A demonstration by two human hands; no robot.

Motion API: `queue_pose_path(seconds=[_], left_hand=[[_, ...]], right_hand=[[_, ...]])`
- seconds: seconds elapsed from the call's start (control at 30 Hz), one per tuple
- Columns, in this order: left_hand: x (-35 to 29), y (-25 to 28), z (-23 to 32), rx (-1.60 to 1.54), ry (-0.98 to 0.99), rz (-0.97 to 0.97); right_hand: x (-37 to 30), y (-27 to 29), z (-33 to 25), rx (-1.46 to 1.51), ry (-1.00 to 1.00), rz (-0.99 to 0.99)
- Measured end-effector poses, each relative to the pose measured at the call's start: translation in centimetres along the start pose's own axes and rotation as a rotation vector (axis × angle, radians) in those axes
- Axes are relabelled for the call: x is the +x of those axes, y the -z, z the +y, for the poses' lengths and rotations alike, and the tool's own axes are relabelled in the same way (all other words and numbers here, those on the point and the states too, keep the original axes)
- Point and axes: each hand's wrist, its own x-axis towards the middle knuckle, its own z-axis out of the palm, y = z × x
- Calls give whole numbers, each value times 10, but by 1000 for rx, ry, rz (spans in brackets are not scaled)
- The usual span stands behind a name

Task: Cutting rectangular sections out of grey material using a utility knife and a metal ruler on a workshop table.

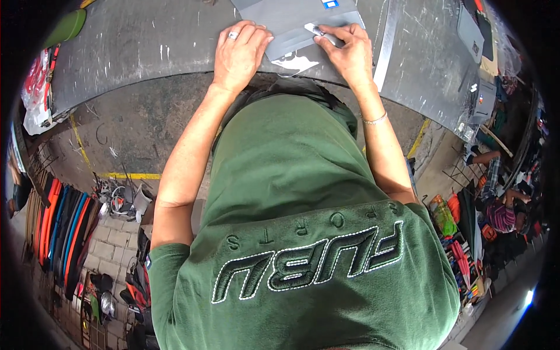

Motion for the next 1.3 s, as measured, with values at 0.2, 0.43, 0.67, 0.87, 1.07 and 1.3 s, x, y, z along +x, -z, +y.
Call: queue_pose_path(seconds=[0.2,0.43,0.67,0.87,1.07,1.3], left_hand=[[0,-1,0,1,-11,44],[0,-1,1,-4,-7,41],[0,1,4,26,12,7],[1,-1,2,8,-11,44],[0,0,3,41,15,3],[2,2,4,31,16,-7]], right_hand=[[-1,-1,-2,-28,5,25],[4,7,15,-11,-92,63],[7,9,22,-29,-104,127],[17,20,45,-41,-159,196],[23,24,47,-167,-16,264],[26,28,56,-196,-26,282]])
